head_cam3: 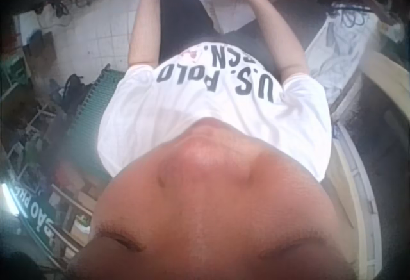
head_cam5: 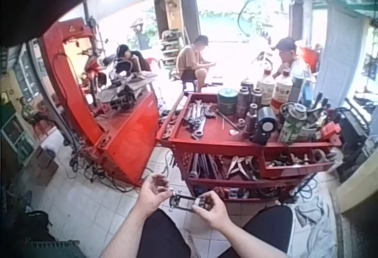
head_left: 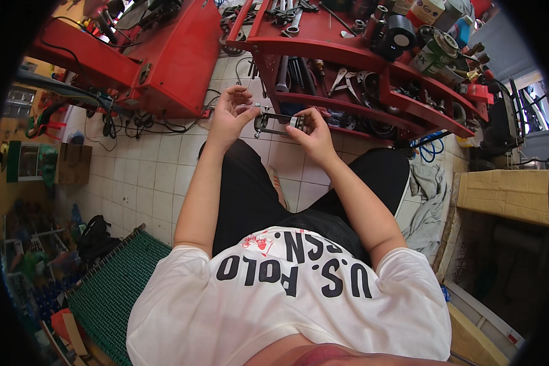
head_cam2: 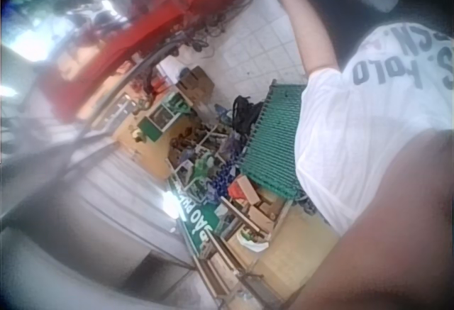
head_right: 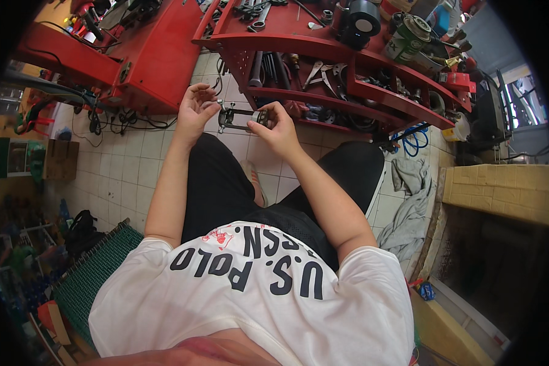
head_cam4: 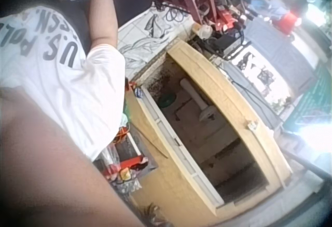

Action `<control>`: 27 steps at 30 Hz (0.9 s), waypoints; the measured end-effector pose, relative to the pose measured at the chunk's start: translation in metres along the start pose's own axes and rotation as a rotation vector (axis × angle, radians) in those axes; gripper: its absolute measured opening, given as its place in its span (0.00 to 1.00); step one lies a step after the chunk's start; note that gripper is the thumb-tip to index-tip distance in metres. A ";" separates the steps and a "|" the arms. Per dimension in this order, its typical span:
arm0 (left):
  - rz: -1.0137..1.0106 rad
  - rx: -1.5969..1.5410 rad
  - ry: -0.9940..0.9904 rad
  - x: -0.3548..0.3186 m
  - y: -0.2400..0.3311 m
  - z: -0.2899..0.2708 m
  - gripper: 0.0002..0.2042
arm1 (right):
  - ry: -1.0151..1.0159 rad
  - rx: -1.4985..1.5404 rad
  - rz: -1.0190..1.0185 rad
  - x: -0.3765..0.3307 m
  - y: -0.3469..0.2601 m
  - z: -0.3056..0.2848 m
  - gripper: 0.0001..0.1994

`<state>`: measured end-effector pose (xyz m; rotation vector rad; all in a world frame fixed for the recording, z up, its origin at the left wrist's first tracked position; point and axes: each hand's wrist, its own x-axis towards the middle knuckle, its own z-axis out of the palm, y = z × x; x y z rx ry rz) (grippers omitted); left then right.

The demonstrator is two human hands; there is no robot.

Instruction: The person sits on the floor of a workshop and assembles a small mechanical component, likely a carburetor, using their hands. They manipulate small parts and tools on a red workbench, repeatedly adjusting and fitting pieces together.

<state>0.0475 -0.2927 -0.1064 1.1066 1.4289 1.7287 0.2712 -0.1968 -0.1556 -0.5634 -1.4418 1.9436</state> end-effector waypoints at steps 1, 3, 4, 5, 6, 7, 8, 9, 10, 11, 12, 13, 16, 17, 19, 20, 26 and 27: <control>-0.019 0.044 -0.012 -0.001 -0.005 -0.004 0.28 | -0.010 -0.026 -0.014 0.000 0.001 0.000 0.18; -0.058 0.127 -0.043 0.000 -0.002 -0.004 0.28 | -0.022 -0.080 -0.044 0.001 0.003 -0.002 0.17; -0.092 0.080 -0.034 0.000 -0.002 -0.002 0.28 | -0.018 -0.074 -0.039 0.001 0.004 -0.003 0.17; -0.126 0.034 -0.023 -0.001 0.002 0.001 0.29 | -0.016 -0.067 -0.034 0.001 0.005 -0.003 0.17; -0.160 -0.012 -0.012 -0.001 0.005 0.003 0.29 | -0.013 -0.060 -0.028 0.001 0.005 -0.002 0.17; -0.157 -0.072 -0.030 0.000 0.009 0.004 0.29 | -0.011 -0.049 -0.025 0.001 0.005 -0.003 0.17; -0.154 -0.130 -0.046 0.000 0.013 0.003 0.29 | -0.010 -0.038 -0.023 0.001 0.004 -0.002 0.17; -0.151 -0.189 -0.062 0.000 0.015 0.003 0.29 | -0.008 -0.026 -0.020 0.002 0.004 -0.002 0.17; -0.101 -0.173 -0.062 -0.001 0.013 0.004 0.28 | -0.006 -0.022 -0.014 0.001 0.003 -0.002 0.17; -0.052 -0.156 -0.061 -0.002 0.008 0.007 0.27 | -0.005 -0.017 -0.009 0.001 0.002 -0.001 0.17; -0.002 -0.139 -0.060 -0.002 0.004 0.008 0.26 | -0.004 -0.013 -0.003 0.001 0.002 -0.001 0.17; -0.006 -0.030 -0.052 -0.002 0.001 0.006 0.26 | 0.002 -0.008 -0.020 0.001 0.002 0.000 0.18; -0.069 0.124 -0.040 0.000 0.000 0.003 0.26 | 0.019 -0.002 -0.055 0.002 0.005 0.000 0.19; -0.126 0.064 -0.040 -0.001 0.007 0.005 0.27 | 0.020 -0.004 -0.054 0.002 0.005 0.000 0.19; -0.166 -0.034 -0.043 0.000 0.011 0.007 0.27 | 0.028 -0.005 -0.045 0.001 0.005 -0.001 0.19; -0.149 -0.072 -0.042 0.000 0.011 0.007 0.27 | 0.032 -0.002 -0.036 0.001 0.000 0.000 0.19; -0.012 0.132 -0.037 0.000 0.001 0.005 0.27 | -0.008 -0.005 -0.023 0.002 0.003 -0.001 0.16; -0.025 0.209 -0.037 0.000 0.001 0.005 0.27 | -0.015 -0.001 -0.032 0.003 0.005 -0.002 0.16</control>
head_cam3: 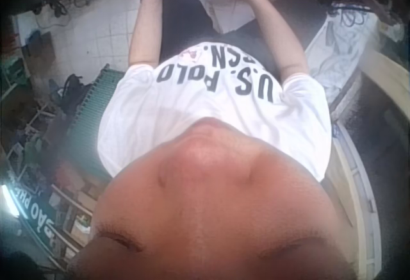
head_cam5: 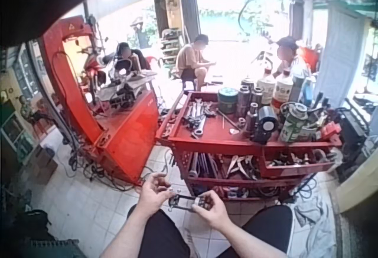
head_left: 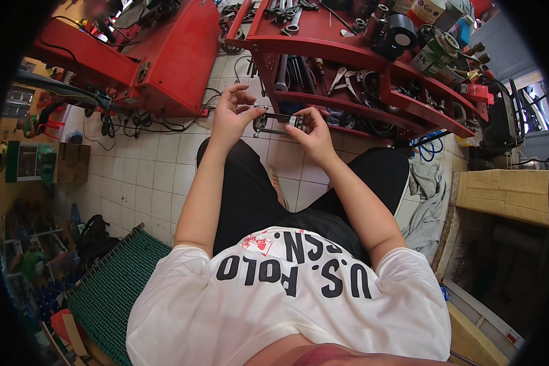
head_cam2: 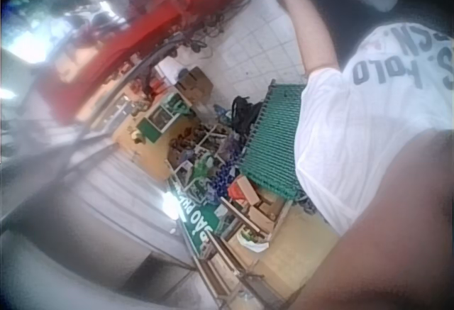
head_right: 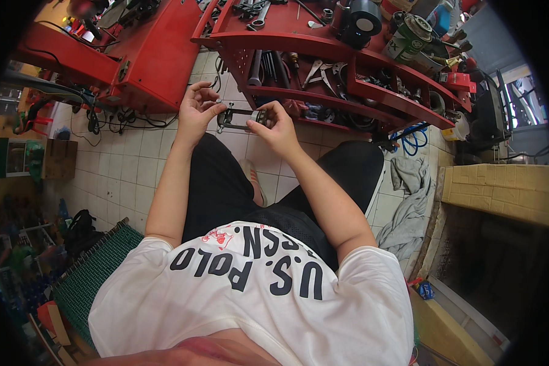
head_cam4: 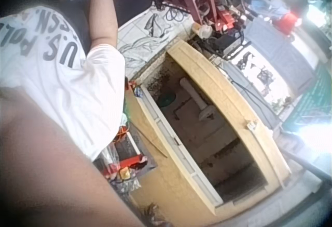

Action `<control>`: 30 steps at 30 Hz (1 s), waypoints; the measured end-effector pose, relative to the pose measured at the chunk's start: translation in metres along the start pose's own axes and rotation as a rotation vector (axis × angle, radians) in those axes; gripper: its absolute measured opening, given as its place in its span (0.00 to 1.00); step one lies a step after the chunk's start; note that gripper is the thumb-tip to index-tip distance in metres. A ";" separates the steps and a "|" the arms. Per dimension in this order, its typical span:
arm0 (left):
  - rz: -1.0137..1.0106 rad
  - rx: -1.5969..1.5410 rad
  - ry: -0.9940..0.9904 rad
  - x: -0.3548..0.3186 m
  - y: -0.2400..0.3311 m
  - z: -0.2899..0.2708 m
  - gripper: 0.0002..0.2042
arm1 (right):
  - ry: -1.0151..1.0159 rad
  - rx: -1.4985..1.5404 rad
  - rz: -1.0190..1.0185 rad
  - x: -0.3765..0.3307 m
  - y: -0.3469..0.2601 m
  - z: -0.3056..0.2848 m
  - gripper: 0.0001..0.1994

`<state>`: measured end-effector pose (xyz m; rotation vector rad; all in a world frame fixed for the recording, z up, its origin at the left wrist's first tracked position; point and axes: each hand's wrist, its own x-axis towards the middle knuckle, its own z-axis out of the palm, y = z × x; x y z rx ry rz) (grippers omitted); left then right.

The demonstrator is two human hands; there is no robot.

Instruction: The person sits on the floor of a workshop and assembles a small mechanical component, likely a carburetor, using their hands. They manipulate small parts and tools on a red workbench, repeatedly adjusting and fitting pieces together.

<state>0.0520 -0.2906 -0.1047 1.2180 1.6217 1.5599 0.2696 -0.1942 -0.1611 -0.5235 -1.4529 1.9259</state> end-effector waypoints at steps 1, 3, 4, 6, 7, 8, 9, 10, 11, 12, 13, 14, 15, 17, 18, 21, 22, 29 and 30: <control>-0.044 -0.061 -0.017 0.000 0.001 0.000 0.27 | 0.003 0.004 0.003 0.000 0.002 -0.001 0.16; -0.134 -0.181 -0.049 0.000 0.012 0.001 0.28 | 0.005 0.012 0.010 0.000 0.003 -0.002 0.16; -0.109 -0.222 -0.053 0.001 0.011 0.002 0.28 | 0.014 -0.001 0.013 -0.001 0.003 -0.003 0.16; -0.060 -0.301 -0.056 0.001 0.009 0.001 0.29 | 0.025 -0.028 0.020 -0.001 -0.002 -0.001 0.16; -0.018 -0.283 -0.044 0.001 0.008 0.003 0.27 | 0.028 -0.017 0.024 -0.001 -0.002 0.000 0.16; 0.024 -0.264 -0.034 0.002 0.007 0.007 0.26 | 0.034 -0.005 0.025 -0.001 -0.003 0.001 0.16; 0.067 -0.245 -0.025 0.002 0.006 0.008 0.25 | 0.040 0.007 0.027 -0.002 -0.004 0.002 0.16; 0.048 -0.186 -0.034 0.003 0.004 0.006 0.23 | 0.041 -0.015 0.020 -0.003 -0.006 0.003 0.16; 0.036 -0.129 -0.043 0.006 0.006 0.004 0.22 | 0.041 -0.040 0.008 -0.002 -0.011 0.004 0.16; 0.023 -0.071 -0.051 0.008 0.007 0.001 0.21 | 0.041 -0.064 -0.004 -0.001 -0.015 0.005 0.16; 0.031 -0.077 -0.055 0.010 0.009 -0.001 0.19 | 0.051 -0.028 -0.016 -0.001 -0.016 0.007 0.16; 0.047 -0.086 -0.058 0.016 0.016 -0.001 0.18 | 0.059 0.003 -0.036 0.003 -0.020 0.008 0.17; 0.063 -0.094 -0.060 0.021 0.024 -0.002 0.17 | 0.066 0.035 -0.056 0.007 -0.023 0.009 0.17; 0.082 -0.132 -0.103 0.039 0.045 -0.007 0.16 | 0.070 0.071 -0.101 0.025 -0.037 0.009 0.17; 0.090 -0.146 -0.117 0.048 0.053 -0.011 0.16 | 0.064 0.093 -0.121 0.034 -0.054 0.017 0.17; 0.294 -0.177 -0.127 0.091 0.081 -0.009 0.16 | 0.071 0.107 -0.190 0.072 -0.092 0.017 0.17; 0.343 -0.159 -0.118 0.107 0.088 -0.011 0.18 | 0.065 0.095 -0.241 0.088 -0.105 0.018 0.17; 0.294 -0.361 -0.128 0.244 0.106 -0.030 0.17 | 0.033 -0.102 -0.532 0.228 -0.158 0.005 0.20; 0.270 -0.409 -0.153 0.261 0.096 -0.038 0.18 | 0.066 -0.156 -0.512 0.243 -0.159 0.008 0.19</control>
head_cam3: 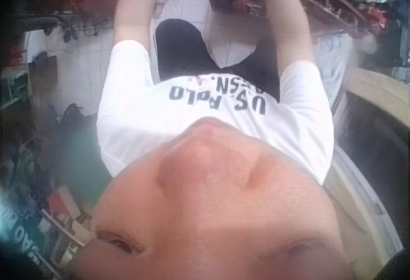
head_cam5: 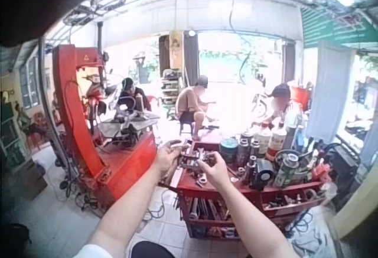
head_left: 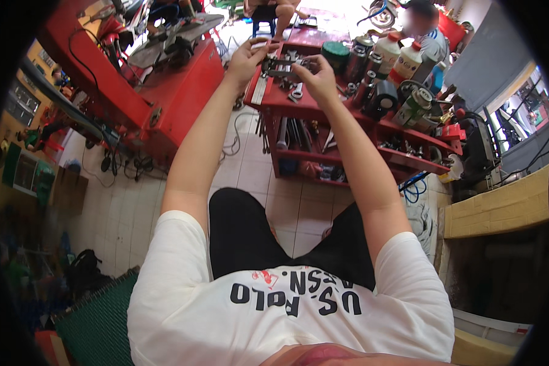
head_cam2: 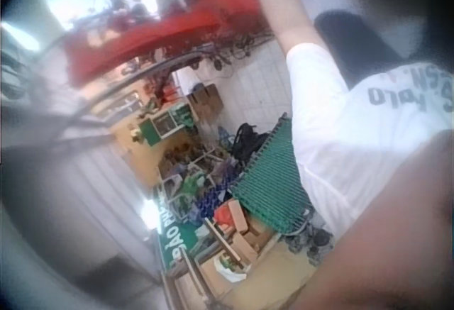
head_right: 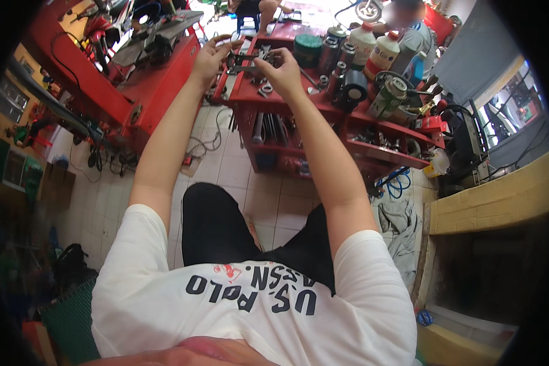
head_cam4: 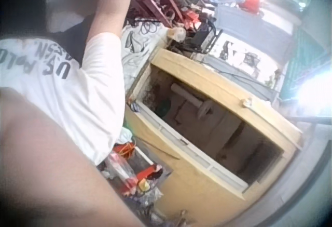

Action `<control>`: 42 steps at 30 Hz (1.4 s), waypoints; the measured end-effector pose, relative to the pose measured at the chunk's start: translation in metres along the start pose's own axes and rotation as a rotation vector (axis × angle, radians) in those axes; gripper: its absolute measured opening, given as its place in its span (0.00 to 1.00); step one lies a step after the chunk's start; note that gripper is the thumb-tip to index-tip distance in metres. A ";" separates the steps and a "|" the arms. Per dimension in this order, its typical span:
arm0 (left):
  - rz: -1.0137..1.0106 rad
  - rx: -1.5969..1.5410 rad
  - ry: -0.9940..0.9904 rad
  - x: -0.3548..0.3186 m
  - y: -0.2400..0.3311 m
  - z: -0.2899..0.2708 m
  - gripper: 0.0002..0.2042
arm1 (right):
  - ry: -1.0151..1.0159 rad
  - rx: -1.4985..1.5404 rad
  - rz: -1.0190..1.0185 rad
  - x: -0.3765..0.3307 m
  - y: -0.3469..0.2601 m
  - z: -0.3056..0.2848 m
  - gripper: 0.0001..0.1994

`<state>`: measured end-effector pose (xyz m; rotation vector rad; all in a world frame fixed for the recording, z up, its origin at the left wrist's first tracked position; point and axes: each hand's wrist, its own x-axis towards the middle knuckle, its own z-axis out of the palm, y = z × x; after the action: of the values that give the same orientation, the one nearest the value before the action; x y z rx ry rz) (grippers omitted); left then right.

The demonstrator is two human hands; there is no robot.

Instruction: The person sits on the floor of a workshop and assembles a small mechanical component, likely a carburetor, using their hands. They manipulate small parts and tools on a red workbench, repeatedly adjusting and fitting pieces together.

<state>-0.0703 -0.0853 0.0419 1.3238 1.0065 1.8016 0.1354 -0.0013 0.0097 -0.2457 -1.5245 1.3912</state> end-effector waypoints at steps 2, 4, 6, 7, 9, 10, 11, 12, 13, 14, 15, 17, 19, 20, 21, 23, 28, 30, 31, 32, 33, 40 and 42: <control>-0.007 -0.083 -0.033 0.020 -0.016 -0.001 0.25 | 0.023 -0.088 0.045 0.015 0.017 -0.009 0.18; 0.037 0.180 0.062 0.028 -0.046 -0.021 0.31 | 0.114 0.012 0.001 0.017 0.034 -0.002 0.18; -0.057 0.277 0.172 0.014 -0.069 -0.026 0.33 | 0.139 -0.053 0.049 0.009 0.037 0.001 0.19; 0.040 0.166 0.189 0.020 -0.073 -0.033 0.32 | 0.103 -0.088 0.038 0.016 0.036 0.004 0.19; 0.024 0.253 0.177 0.014 -0.077 -0.014 0.31 | 0.068 -0.199 0.063 0.009 0.048 -0.017 0.19; 0.017 0.303 0.168 0.011 -0.074 -0.005 0.31 | 0.077 -0.222 0.035 0.007 0.051 -0.022 0.19; 0.030 0.407 0.138 0.010 -0.073 -0.010 0.30 | 0.062 -0.219 0.064 0.005 0.050 -0.018 0.20; 0.020 0.433 0.139 0.011 -0.072 -0.018 0.29 | 0.042 -0.208 0.081 0.008 0.045 -0.011 0.20; 0.010 0.457 0.140 0.010 -0.074 -0.024 0.29 | 0.039 -0.196 0.115 0.006 0.040 -0.004 0.20; 0.001 0.470 0.126 0.011 -0.073 -0.017 0.28 | 0.043 -0.178 0.108 0.006 0.042 -0.009 0.20; -0.004 0.434 0.150 0.008 -0.071 -0.010 0.26 | 0.048 -0.161 0.101 0.007 0.044 -0.014 0.21; 0.065 0.337 0.206 0.010 -0.072 -0.007 0.25 | 0.060 -0.181 0.089 0.009 0.046 -0.018 0.21; 0.073 0.348 0.215 0.012 -0.079 -0.028 0.23 | 0.042 -0.189 0.104 0.008 0.040 -0.006 0.22; 0.039 0.372 0.203 0.012 -0.078 -0.027 0.21 | 0.045 -0.236 0.101 0.010 0.040 -0.008 0.22; 0.006 0.396 0.192 0.013 -0.078 -0.025 0.20 | 0.044 -0.212 0.120 0.008 0.039 -0.011 0.22; -0.042 0.387 0.177 0.013 -0.077 -0.021 0.17 | 0.039 -0.160 0.149 0.008 0.037 -0.013 0.23; 0.009 0.300 0.128 0.014 -0.072 -0.021 0.16 | 0.035 -0.075 0.191 0.008 0.035 -0.012 0.23; 0.040 0.266 0.172 0.012 -0.072 -0.021 0.17 | 0.017 -0.032 0.216 0.008 0.035 -0.010 0.24; 0.073 0.270 0.213 0.011 -0.073 -0.020 0.19 | 0.005 -0.021 0.220 0.008 0.035 -0.009 0.24; 0.104 0.270 0.252 0.011 -0.074 -0.016 0.20 | -0.004 -0.014 0.227 0.008 0.035 -0.010 0.24; 0.088 0.347 0.259 0.010 -0.073 -0.014 0.21 | -0.011 -0.018 0.231 0.008 0.035 -0.011 0.25; 0.089 0.582 0.278 0.006 -0.070 -0.019 0.20 | -0.061 -0.021 0.273 0.007 0.040 -0.010 0.25; 0.084 0.588 0.272 0.007 -0.071 -0.016 0.18 | -0.073 -0.048 0.305 0.007 0.040 -0.012 0.25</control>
<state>-0.0823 -0.0493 -0.0202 1.4915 1.7498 1.8554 0.1230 0.0237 -0.0225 -0.4781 -1.6316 1.6168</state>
